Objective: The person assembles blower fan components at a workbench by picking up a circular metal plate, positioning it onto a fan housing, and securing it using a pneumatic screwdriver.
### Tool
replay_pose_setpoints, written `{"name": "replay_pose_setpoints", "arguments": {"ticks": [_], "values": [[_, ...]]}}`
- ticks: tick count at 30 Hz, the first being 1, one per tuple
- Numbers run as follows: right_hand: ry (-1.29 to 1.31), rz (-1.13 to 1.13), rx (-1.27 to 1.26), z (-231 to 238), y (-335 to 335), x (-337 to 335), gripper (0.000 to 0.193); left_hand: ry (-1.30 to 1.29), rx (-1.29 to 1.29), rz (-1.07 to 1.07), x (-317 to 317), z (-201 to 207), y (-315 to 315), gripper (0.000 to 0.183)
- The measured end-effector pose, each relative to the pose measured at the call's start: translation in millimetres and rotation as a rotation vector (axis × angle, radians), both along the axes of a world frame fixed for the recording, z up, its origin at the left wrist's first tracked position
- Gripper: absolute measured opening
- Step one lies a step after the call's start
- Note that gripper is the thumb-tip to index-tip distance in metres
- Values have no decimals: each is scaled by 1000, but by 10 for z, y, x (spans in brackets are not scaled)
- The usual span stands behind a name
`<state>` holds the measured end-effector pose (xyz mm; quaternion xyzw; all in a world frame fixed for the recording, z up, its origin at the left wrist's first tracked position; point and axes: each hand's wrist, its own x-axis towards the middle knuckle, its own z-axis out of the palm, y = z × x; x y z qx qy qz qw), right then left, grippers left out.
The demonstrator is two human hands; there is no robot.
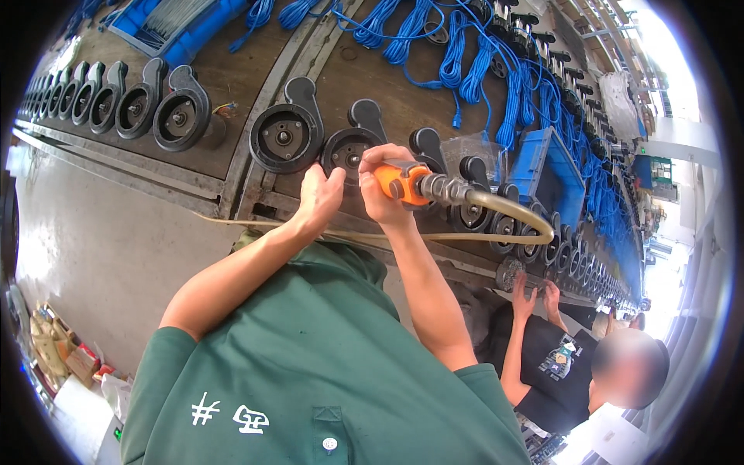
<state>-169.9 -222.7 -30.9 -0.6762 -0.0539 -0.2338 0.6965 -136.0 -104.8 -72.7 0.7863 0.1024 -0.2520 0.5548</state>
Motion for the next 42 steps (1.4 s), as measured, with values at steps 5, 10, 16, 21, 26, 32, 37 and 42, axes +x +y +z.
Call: {"name": "replay_pose_setpoints", "arguments": {"ticks": [5,10,16,21,26,32,37,42], "values": [[71,-75,1,45,-5,10,29,17,-7,-6,16,43,-21,46],[20,-136,57,206,-49,72,32,50,-75,-45,64,-174,-18,53],[-38,-228,72,214,-186,420,26,172,-122,-23,123,-148,-56,54],[-13,-226,86,137,-221,493,26,200,-100,5,130,-120,-76,50],[26,-205,66,111,-218,482,26,203,-145,12,97,-204,-58,51],[17,-136,77,28,-233,561,23,203,-110,28,88,-129,-68,50],[-5,-237,81,62,-209,579,24,150,-223,37,56,-75,-68,45],[-59,-270,143,533,-244,304,28,95,-232,-106,-3,64,323,48]]}}
